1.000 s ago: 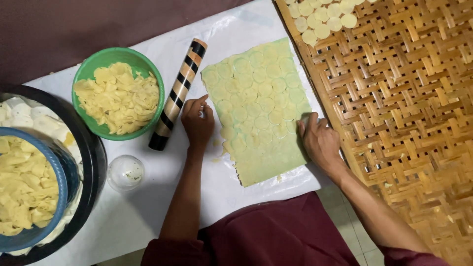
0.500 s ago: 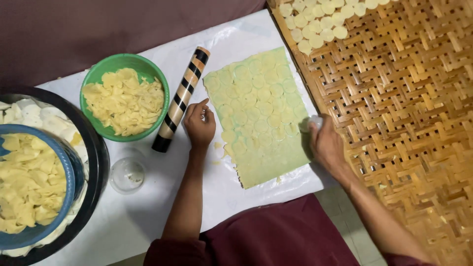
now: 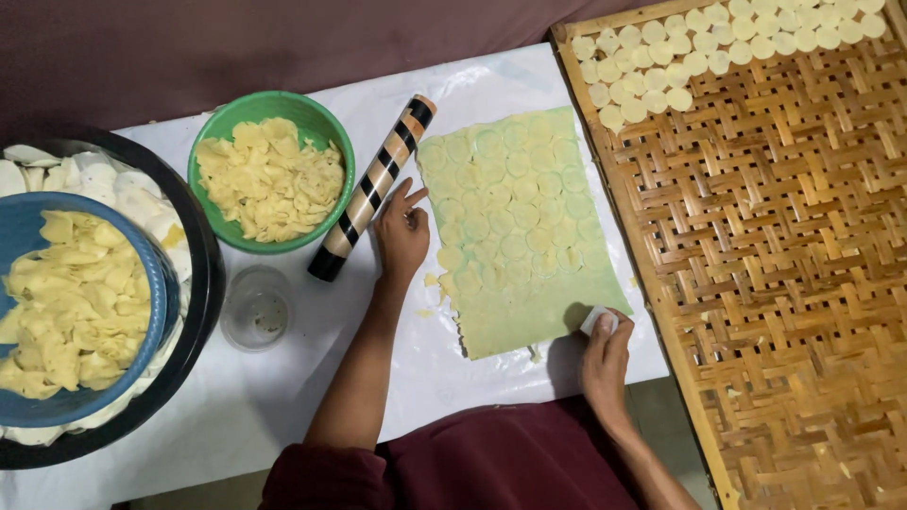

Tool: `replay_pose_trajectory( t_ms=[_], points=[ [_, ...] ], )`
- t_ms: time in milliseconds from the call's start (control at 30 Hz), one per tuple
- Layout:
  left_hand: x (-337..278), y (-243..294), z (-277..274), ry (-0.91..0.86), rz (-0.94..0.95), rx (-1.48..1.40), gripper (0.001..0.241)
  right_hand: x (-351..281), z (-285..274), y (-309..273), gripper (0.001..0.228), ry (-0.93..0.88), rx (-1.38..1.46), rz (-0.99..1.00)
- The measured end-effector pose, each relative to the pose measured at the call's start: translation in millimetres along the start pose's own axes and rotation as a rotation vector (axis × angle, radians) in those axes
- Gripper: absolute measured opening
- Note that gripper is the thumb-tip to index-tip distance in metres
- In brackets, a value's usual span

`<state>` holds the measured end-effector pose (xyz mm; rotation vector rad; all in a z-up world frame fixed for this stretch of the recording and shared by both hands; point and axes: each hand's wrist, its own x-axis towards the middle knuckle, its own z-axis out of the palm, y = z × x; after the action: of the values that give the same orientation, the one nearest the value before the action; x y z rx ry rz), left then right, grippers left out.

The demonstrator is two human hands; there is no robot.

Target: Cutting small round circles out of a sheet of green dough using a small round cutter and placing them on a woven drying tray.

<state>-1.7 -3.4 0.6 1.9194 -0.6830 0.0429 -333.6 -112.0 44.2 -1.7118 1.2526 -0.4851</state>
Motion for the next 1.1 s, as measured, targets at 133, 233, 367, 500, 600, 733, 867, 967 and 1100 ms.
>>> replay_pose_trajectory(
  t_ms=[133,233,367,500,600,733,867,967,1100],
  points=[
    [9.0,4.3,4.2,-0.044,0.010,0.112,0.061,35.6,13.5,-26.1,0.038,0.010,-0.088,-0.016],
    [14.3,3.5,3.3,-0.079,-0.058,-0.066,0.071,53.9,14.7,-43.4,0.038,-0.037,-0.127,-0.041],
    [13.9,-12.0,2.4,-0.036,-0.066,-0.125,0.069,48.9,4.2,-78.2,0.045,-0.239,-0.568,-0.051],
    [11.7,-19.8,11.0,0.075,0.019,-0.060,0.061,40.2,41.1,-83.1,0.049,-0.385,-0.741,-0.259],
    [10.4,-12.3,7.5,0.093,0.052,0.023,0.057,40.3,79.3,-84.6,0.046,-0.498,-0.736,-0.399],
    [9.1,-9.5,2.4,0.096,0.069,0.043,0.057,41.1,109.9,-92.7,0.049,-0.487,-0.760,-0.512],
    [9.6,2.4,-2.4,0.087,0.066,-0.007,0.054,42.6,129.7,-86.7,0.052,-0.479,-0.840,-0.680],
    [10.9,5.7,-4.9,0.079,0.062,0.013,0.053,39.9,147.6,-70.9,0.050,-0.273,-0.967,-0.821],
    [13.1,7.5,-4.5,0.075,0.079,0.030,0.052,40.4,154.0,-73.0,0.050,0.010,-1.049,-1.013]
  ],
)
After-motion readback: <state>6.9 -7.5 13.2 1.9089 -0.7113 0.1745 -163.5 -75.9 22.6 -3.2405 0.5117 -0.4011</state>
